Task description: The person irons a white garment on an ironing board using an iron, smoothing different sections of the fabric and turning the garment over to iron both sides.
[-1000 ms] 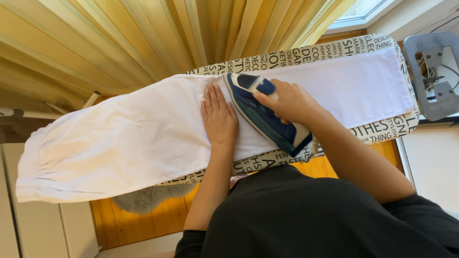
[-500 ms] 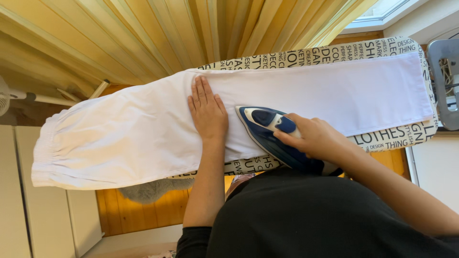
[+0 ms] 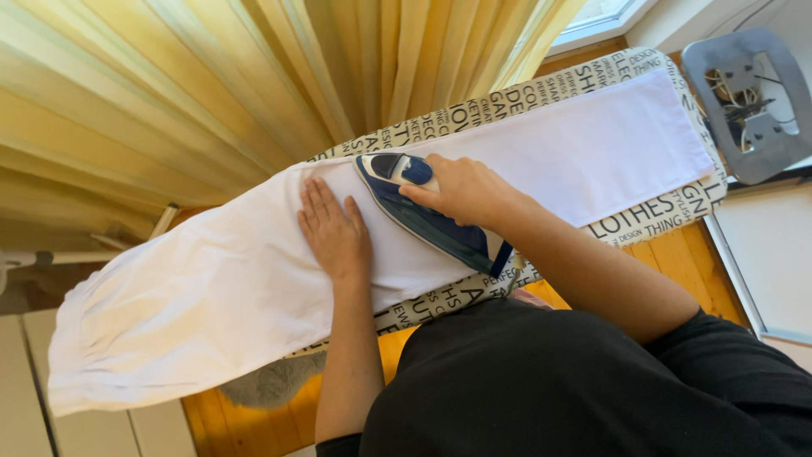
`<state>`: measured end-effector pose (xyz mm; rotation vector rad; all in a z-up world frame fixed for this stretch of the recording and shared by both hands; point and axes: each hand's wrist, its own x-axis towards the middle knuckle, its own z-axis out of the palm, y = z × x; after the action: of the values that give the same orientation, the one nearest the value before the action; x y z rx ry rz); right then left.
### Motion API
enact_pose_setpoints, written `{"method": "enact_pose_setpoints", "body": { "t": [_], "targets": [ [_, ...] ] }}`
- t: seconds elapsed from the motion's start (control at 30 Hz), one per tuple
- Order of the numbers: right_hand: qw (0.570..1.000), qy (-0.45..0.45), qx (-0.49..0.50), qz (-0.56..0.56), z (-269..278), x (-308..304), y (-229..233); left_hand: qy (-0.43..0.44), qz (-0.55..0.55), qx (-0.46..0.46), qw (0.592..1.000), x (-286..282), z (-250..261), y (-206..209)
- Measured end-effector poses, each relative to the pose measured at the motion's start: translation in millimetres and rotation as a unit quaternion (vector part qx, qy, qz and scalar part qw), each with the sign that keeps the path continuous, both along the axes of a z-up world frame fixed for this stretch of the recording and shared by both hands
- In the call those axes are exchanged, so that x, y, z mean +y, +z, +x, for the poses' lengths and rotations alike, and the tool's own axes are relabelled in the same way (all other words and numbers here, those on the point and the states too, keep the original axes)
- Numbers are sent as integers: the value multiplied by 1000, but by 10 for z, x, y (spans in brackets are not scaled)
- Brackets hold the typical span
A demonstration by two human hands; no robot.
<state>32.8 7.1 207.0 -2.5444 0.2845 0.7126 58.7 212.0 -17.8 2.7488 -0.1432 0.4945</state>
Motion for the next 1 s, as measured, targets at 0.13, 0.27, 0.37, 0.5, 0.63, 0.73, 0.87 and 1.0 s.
{"method": "enact_pose_setpoints", "body": {
  "t": [0.13, 0.27, 0.37, 0.5, 0.63, 0.73, 0.87, 1.0],
  "targets": [
    [998, -58, 20, -16, -232, -518, 42, 8, 31, 24, 999, -34, -31, 95],
    [991, -128, 28, -24, -437, -1084, -82, 20, 35, 42, 998, -393, -22, -31],
    [983, -185, 5, -17, -568, -1459, -157, -63, -11, 57, 996, -1033, -155, 70],
    [977, -207, -31, 31, -664, -1854, -124, -209, -31, 86, 974, -1934, -407, 206],
    [974, -216, -47, 45, -740, -2231, -126, -273, -36, 44, 960, -2554, -549, 88],
    [971, -228, -49, 45, -801, -2536, -94, -261, -33, 30, 964, -2796, -575, 65],
    [967, -249, -47, 33, -881, -2987, -89, -251, 10, 28, 967, -2807, -612, 156],
    [966, -256, -44, -10, -932, -3436, -124, -242, 44, 19, 969, -2807, -597, 140]
  ]
}}
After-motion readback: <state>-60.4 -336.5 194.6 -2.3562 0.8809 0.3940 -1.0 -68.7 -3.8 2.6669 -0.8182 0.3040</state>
